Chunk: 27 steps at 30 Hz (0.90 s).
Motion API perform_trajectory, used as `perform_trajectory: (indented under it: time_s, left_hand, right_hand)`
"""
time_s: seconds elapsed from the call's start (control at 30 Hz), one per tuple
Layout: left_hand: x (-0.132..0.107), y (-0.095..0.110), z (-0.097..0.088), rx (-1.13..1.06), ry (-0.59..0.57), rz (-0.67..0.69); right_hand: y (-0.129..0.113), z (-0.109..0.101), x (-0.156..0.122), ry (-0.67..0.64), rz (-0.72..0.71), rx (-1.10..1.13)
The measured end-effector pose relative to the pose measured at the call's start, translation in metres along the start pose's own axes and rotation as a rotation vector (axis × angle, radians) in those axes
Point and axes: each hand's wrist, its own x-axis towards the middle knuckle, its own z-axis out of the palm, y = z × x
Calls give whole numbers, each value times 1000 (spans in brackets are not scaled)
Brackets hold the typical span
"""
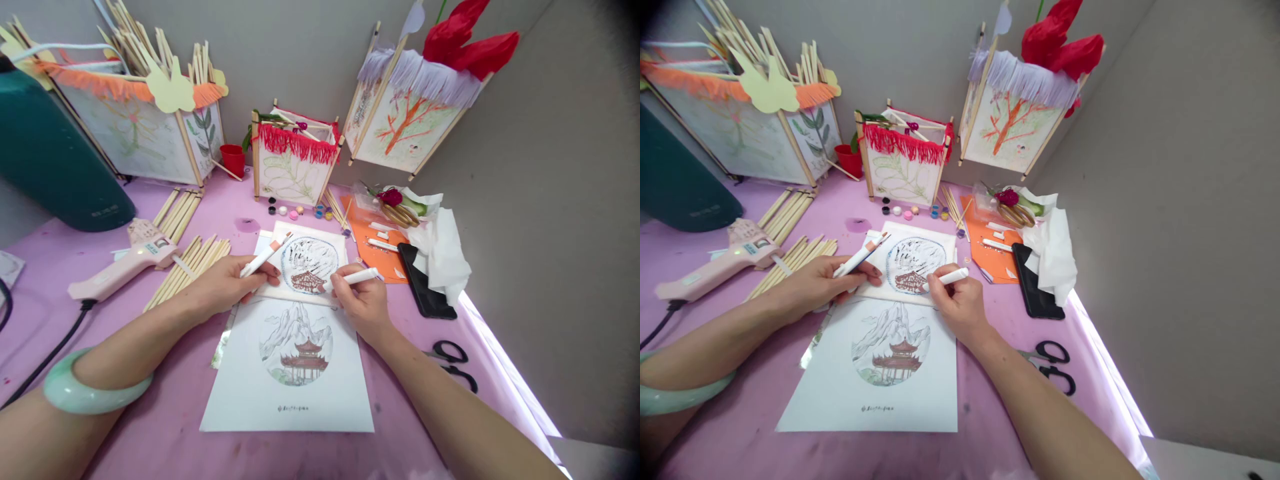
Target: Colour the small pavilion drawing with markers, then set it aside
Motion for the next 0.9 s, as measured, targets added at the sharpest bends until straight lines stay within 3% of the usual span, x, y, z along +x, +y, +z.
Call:
perform_trajectory:
  time_s: [0.9]
  left_hand:
    - [0,1,1,17,24,-13]
  right_hand:
    - [4,2,-2,-66,7,56]
